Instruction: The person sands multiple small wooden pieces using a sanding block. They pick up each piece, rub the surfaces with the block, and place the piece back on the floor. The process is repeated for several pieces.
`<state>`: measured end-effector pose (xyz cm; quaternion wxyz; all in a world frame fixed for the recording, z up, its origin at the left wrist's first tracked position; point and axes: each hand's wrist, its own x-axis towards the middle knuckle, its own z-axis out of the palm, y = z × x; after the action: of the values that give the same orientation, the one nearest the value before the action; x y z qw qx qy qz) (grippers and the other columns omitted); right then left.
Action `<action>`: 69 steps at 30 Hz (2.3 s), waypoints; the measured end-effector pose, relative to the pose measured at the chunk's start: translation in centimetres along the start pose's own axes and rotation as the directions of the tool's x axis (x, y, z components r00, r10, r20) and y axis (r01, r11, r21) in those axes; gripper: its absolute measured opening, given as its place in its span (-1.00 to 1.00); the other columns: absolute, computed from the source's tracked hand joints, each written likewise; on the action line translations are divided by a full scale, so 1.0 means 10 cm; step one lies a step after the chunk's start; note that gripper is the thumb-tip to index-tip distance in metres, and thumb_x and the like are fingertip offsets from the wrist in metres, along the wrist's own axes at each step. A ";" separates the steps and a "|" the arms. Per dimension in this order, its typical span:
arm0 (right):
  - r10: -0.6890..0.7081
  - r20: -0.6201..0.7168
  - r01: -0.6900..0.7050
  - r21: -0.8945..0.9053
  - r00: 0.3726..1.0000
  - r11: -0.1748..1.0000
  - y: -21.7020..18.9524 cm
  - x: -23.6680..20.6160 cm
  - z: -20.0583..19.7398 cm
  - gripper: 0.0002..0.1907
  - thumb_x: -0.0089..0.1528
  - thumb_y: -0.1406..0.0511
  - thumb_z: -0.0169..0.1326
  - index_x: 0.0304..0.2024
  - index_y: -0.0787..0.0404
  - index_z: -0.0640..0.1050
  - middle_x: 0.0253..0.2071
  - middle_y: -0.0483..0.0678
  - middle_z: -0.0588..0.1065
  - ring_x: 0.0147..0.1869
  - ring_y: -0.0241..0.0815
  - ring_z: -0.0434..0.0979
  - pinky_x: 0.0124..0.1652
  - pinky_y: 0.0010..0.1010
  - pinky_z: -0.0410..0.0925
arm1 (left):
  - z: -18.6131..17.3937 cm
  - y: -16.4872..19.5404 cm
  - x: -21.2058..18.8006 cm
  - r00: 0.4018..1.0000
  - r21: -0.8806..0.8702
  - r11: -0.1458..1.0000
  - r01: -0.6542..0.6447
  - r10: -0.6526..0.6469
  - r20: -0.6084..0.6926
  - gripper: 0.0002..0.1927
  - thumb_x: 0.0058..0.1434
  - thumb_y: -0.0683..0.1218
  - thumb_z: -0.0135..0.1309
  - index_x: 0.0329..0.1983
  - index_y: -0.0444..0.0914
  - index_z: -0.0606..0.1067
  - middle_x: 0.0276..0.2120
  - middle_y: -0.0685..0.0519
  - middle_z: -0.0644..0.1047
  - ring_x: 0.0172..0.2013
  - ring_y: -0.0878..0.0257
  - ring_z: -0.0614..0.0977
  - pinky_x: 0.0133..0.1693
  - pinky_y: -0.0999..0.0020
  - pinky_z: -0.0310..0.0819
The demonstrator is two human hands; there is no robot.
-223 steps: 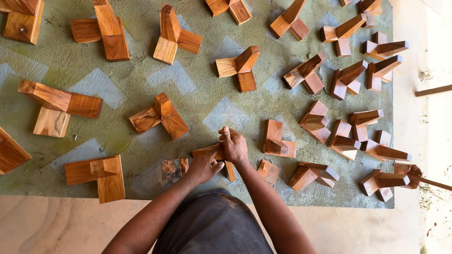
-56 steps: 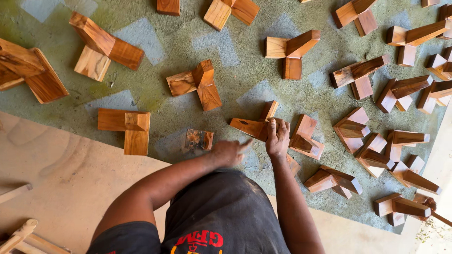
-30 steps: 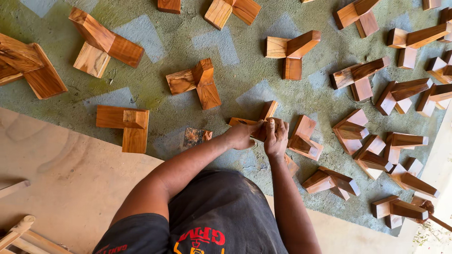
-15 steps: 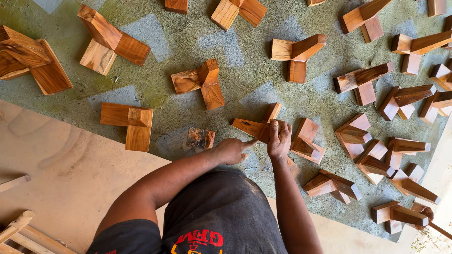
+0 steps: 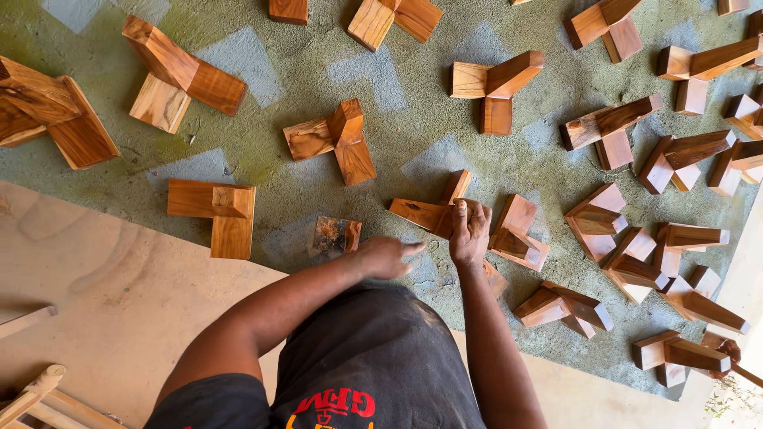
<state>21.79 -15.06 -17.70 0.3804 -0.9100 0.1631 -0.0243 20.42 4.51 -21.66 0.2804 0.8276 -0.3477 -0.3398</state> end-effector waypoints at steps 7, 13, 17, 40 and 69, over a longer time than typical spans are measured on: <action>-0.402 0.246 0.267 0.443 0.882 0.856 0.17 -0.02 -0.23 0.13 0.26 -0.38 -0.03 0.51 0.29 0.07 0.47 0.16 0.12 0.55 0.03 0.03 0.39 -0.03 -0.03 | 0.08 -0.18 -0.27 0.960 -0.480 0.877 0.022 -0.153 -0.236 -0.37 0.32 0.04 0.15 0.46 -0.02 0.30 -0.17 0.05 0.65 -0.36 0.29 0.67 -0.24 0.32 0.68; -0.326 0.121 0.271 0.332 0.938 0.903 0.14 -0.03 -0.07 0.07 0.05 -0.39 0.16 0.24 0.26 0.33 0.14 0.11 0.44 0.27 0.05 0.43 0.24 -0.01 0.31 | -0.08 -0.11 -0.37 0.895 -0.513 0.844 -0.156 -0.100 -0.435 -0.40 0.31 -0.03 0.17 0.42 -0.11 0.35 -0.20 0.09 0.65 -0.31 0.30 0.69 -0.18 0.33 0.69; 0.046 0.060 -0.076 0.749 0.997 0.658 0.14 0.13 -0.16 -0.16 0.25 -0.32 0.06 0.16 0.23 0.41 -0.03 0.02 0.45 0.06 -0.09 0.49 0.10 -0.15 0.43 | -0.26 0.03 -0.50 0.839 -0.597 0.727 -0.338 -0.055 -0.542 -0.43 0.38 -0.04 0.13 0.44 -0.17 0.33 -0.14 0.07 0.63 -0.18 0.31 0.70 -0.11 0.35 0.69; 0.396 0.227 -0.424 0.732 0.890 0.533 0.16 0.22 -0.25 -0.27 0.19 -0.30 0.04 -0.10 0.21 0.48 -0.30 -0.03 0.50 -0.18 -0.21 0.56 -0.13 -0.33 0.47 | -0.46 0.58 -0.08 0.932 0.233 0.963 -0.132 0.201 -0.301 -0.29 0.32 0.00 0.14 0.50 -0.18 0.21 -0.63 0.12 0.42 -0.70 0.36 0.39 -0.68 0.43 0.43; 0.455 0.227 -0.455 0.744 0.861 0.490 0.24 0.30 -0.27 -0.25 0.16 -0.32 0.05 -0.13 0.21 0.48 -0.32 -0.02 0.48 -0.20 -0.18 0.55 -0.13 -0.27 0.49 | -0.30 0.73 -0.07 0.957 -0.206 0.971 -0.120 0.058 -0.284 -0.01 0.27 0.07 0.19 0.59 -0.15 -0.12 -0.46 0.06 0.65 -0.58 0.23 0.65 -0.43 0.30 0.65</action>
<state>23.48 -19.44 -17.76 0.7266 -0.5786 0.3704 0.0089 19.57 1.34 -14.44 0.4316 0.8139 -0.3024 -0.2445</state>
